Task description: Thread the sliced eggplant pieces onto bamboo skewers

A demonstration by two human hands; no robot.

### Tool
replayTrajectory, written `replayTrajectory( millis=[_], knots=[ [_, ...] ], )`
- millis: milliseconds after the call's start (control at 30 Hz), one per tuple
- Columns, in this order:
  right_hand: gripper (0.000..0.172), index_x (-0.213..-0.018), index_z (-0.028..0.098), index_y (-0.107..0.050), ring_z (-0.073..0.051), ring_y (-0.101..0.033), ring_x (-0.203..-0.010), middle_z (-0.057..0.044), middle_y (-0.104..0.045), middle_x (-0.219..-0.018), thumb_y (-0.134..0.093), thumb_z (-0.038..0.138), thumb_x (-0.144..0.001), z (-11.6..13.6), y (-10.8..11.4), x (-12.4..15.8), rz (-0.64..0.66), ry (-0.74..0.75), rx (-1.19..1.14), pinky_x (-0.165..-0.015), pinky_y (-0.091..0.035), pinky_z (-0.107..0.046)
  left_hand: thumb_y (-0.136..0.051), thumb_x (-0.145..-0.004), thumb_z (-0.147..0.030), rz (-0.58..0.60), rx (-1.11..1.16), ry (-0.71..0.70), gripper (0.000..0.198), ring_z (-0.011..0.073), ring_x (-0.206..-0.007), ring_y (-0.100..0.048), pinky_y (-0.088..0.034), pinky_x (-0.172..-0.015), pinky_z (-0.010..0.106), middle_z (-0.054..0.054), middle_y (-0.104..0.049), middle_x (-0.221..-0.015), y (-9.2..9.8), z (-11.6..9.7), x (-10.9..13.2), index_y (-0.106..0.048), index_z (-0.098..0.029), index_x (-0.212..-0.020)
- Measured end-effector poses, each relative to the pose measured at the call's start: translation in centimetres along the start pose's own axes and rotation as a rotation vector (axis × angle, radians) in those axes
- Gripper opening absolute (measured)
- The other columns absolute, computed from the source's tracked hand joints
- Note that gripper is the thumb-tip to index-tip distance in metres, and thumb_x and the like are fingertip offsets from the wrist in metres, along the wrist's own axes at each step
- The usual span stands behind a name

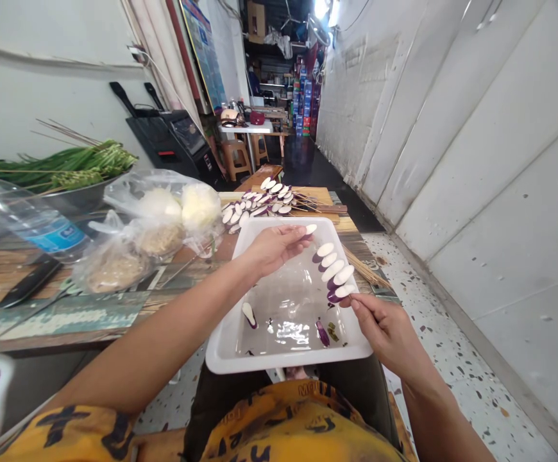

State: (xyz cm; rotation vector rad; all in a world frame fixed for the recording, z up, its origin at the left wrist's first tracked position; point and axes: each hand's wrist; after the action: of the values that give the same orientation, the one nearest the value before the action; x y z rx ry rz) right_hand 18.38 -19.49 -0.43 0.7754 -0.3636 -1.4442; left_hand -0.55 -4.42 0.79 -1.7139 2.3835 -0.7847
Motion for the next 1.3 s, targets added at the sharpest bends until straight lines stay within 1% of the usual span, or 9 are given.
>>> replayTrajectory(
  millis=[267,467,733,833,900,1000,1067,1167,1300],
  knots=[
    [0.03,-0.075,0.017,-0.059,-0.013,-0.055,-0.059,-0.001,-0.062,-0.067,-0.039,0.031,-0.093,-0.02,-0.07,-0.04,-0.017,0.023,0.027,-0.054,-0.037,-0.022,-0.058,-0.083,-0.009,0.0,0.015,0.001,0.011,0.0034,-0.059,-0.056,-0.049,-0.059,0.014,0.009,-0.069,-0.079,-0.01,-0.01,0.06,-0.067,-0.006,-0.077],
    [0.028,-0.079,0.018,-0.06,-0.013,-0.056,-0.06,-0.001,-0.066,-0.074,-0.04,0.03,-0.093,0.04,0.05,-0.04,0.001,0.028,0.0,-0.054,-0.038,-0.022,-0.059,-0.083,-0.01,0.008,-0.004,-0.001,0.011,0.0029,-0.058,-0.057,-0.049,-0.058,0.013,0.009,-0.069,-0.079,0.11,0.08,-0.06,-0.068,-0.006,-0.078],
    [0.029,-0.077,0.018,-0.059,-0.013,-0.055,-0.06,-0.001,-0.062,-0.067,-0.039,0.03,-0.094,-0.12,-0.11,0.1,-0.009,0.024,0.015,-0.054,-0.037,-0.023,-0.063,-0.08,-0.009,0.055,0.002,0.027,0.007,0.0028,-0.057,-0.056,-0.046,-0.053,0.012,0.008,-0.068,-0.077,0.06,0.02,0.13,-0.068,-0.006,-0.076],
    [0.028,-0.079,0.018,-0.059,-0.013,-0.055,-0.06,-0.002,-0.065,-0.072,-0.039,0.031,-0.094,-0.3,-0.22,0.08,-0.009,0.021,0.015,-0.055,-0.037,-0.023,-0.063,-0.08,-0.008,0.068,0.019,0.067,0.008,0.0023,-0.055,-0.054,-0.044,-0.05,0.011,0.008,-0.068,-0.075,-0.1,-0.15,0.29,-0.067,-0.006,-0.074],
    [0.028,-0.082,0.018,-0.061,-0.014,-0.057,-0.063,-0.002,-0.066,-0.075,-0.039,0.03,-0.094,-0.3,-0.21,0.04,-0.008,0.026,0.01,-0.057,-0.038,-0.023,-0.063,-0.079,-0.008,0.058,0.002,0.055,0.007,0.0021,-0.054,-0.053,-0.042,-0.049,0.011,0.008,-0.067,-0.073,-0.26,-0.18,0.41,-0.068,-0.006,-0.073],
    [0.027,-0.086,0.018,-0.063,-0.014,-0.057,-0.061,-0.002,-0.067,-0.073,-0.039,0.028,-0.093,-0.06,-0.07,0.0,0.0,0.027,0.008,-0.057,-0.039,-0.023,-0.069,-0.074,-0.01,0.02,-0.037,-0.03,0.004,0.0029,-0.055,-0.054,-0.043,-0.053,0.014,0.007,-0.067,-0.071,-0.48,0.0,0.57,-0.068,-0.007,-0.072],
    [0.027,-0.087,0.018,-0.063,-0.014,-0.055,-0.057,-0.001,-0.065,-0.07,-0.039,0.028,-0.093,0.13,0.04,0.0,0.006,0.023,0.011,-0.054,-0.038,-0.023,-0.074,-0.069,-0.012,0.013,-0.048,-0.064,0.008,0.0042,-0.057,-0.055,-0.045,-0.057,0.016,0.007,-0.067,-0.07,-0.49,0.23,0.6,-0.067,-0.007,-0.071],
    [0.029,-0.085,0.018,-0.063,-0.013,-0.052,-0.054,-0.001,-0.064,-0.067,-0.038,0.029,-0.093,0.22,0.09,0.02,0.008,0.026,0.026,-0.052,-0.036,-0.023,-0.077,-0.065,-0.015,0.046,-0.054,-0.052,0.014,0.0062,-0.061,-0.058,-0.046,-0.06,0.018,0.008,-0.067,-0.07,-0.24,0.56,0.48,-0.068,-0.007,-0.07],
    [0.029,-0.083,0.018,-0.062,-0.013,-0.054,-0.057,-0.001,-0.064,-0.068,-0.038,0.03,-0.094,0.02,-0.04,0.02,0.005,0.024,0.025,-0.053,-0.037,-0.023,-0.074,-0.07,-0.014,0.082,-0.04,-0.001,0.01,0.005,-0.061,-0.056,-0.046,-0.057,0.016,0.009,-0.068,-0.075,0.05,0.54,0.33,-0.069,-0.006,-0.072]
  ],
)
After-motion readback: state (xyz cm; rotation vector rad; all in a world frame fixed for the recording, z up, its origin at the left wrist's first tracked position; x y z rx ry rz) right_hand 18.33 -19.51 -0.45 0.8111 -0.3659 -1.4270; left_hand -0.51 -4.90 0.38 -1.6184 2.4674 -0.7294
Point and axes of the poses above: each hand's wrist, its own x-axis away from the middle knuckle, its own y-axis out of the back of the hand, z = x × y
